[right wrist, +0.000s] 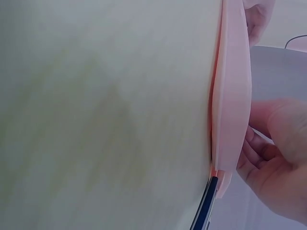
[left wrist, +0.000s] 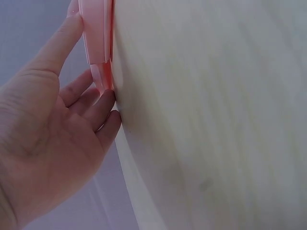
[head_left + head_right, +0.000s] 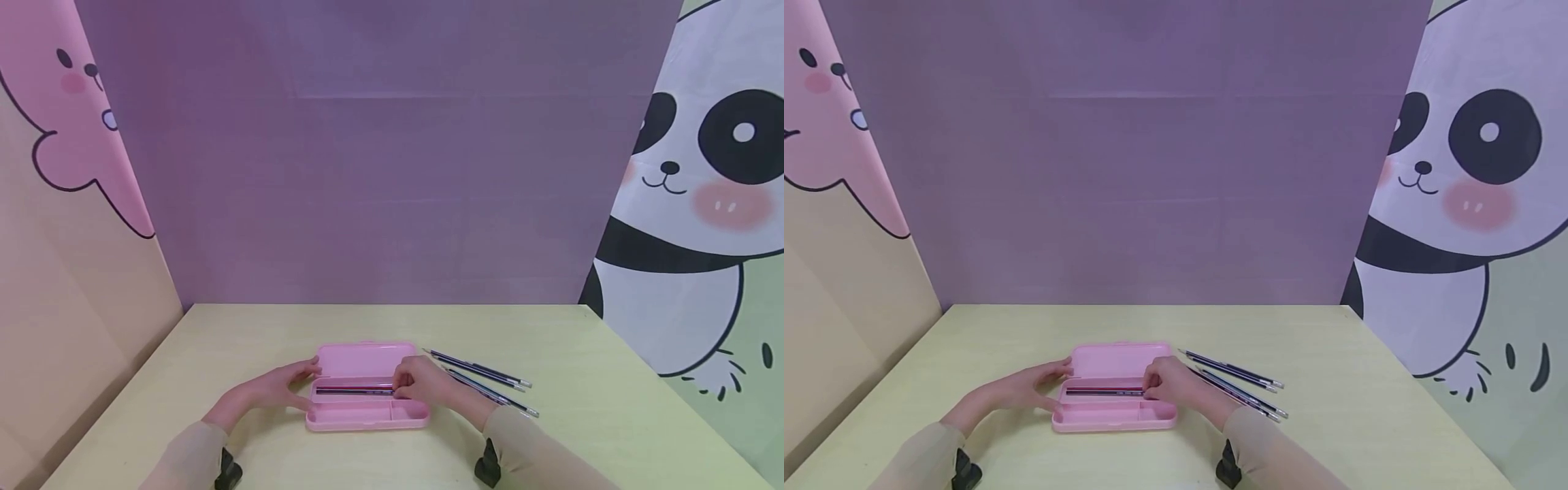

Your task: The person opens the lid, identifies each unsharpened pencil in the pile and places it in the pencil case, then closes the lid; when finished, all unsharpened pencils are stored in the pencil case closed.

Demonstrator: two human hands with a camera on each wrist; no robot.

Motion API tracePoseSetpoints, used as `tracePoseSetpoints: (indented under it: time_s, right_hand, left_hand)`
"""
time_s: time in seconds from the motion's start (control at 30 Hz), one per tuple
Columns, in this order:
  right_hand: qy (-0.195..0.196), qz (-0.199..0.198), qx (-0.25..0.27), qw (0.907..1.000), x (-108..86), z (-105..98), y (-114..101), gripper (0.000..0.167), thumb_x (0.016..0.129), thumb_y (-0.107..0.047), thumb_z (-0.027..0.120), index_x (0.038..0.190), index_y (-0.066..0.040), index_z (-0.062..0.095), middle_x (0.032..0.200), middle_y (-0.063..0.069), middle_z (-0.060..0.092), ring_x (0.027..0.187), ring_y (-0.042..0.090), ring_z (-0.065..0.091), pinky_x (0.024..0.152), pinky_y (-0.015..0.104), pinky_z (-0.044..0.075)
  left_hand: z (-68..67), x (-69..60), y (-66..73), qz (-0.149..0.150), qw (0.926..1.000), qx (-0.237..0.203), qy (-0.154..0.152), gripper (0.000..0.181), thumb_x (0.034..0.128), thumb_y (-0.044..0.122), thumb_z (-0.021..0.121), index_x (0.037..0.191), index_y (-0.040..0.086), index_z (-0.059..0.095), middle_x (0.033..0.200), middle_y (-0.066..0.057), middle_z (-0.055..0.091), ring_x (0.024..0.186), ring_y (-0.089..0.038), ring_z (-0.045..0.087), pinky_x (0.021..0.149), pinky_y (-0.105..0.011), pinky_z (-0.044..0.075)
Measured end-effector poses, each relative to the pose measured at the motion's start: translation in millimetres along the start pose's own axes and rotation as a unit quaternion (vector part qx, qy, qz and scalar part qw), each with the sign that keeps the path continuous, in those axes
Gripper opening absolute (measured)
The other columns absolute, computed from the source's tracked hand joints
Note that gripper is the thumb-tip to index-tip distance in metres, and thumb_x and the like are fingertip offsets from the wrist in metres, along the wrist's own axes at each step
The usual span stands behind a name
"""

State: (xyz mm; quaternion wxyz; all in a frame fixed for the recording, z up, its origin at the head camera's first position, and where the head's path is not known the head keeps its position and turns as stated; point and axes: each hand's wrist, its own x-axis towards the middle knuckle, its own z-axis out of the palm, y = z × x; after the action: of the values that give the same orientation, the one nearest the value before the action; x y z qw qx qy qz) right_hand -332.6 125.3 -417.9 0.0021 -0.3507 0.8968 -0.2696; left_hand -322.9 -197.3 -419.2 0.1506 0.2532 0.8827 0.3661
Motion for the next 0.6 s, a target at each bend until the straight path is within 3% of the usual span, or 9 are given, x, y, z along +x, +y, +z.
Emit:
tracePoseSetpoints:
  time_s: [0.37,0.6]
  right_hand:
    - [0.009,0.027,0.008,0.9995,-2.0,-4.9,-2.0,0.008,0.078,-0.003,0.073,0.078,-0.008,0.067,0.072,-0.005,0.057,0.067,0.005,0.049,0.059,0.016,0.047]
    - [0.025,0.004,0.009,0.9996,-4.4,-8.9,-0.4,0.006,0.078,-0.002,0.072,0.081,-0.006,0.068,0.072,-0.002,0.061,0.067,0.004,0.050,0.059,0.016,0.048]
  left_hand:
    - [0.6,0.7,1.0,0.014,0.9999,-0.002,0.004,0.072,0.0758,0.031,0.078,0.134,0.003,0.045,0.154,-0.021,0.021,0.139,-0.042,0.024,0.114,-0.055,0.019]
    - [1.1,-0.5,4.0,0.006,0.9999,0.006,0.008,0.071,0.0757,0.031,0.078,0.133,0.005,0.047,0.154,-0.020,0.022,0.139,-0.042,0.023,0.114,-0.057,0.018]
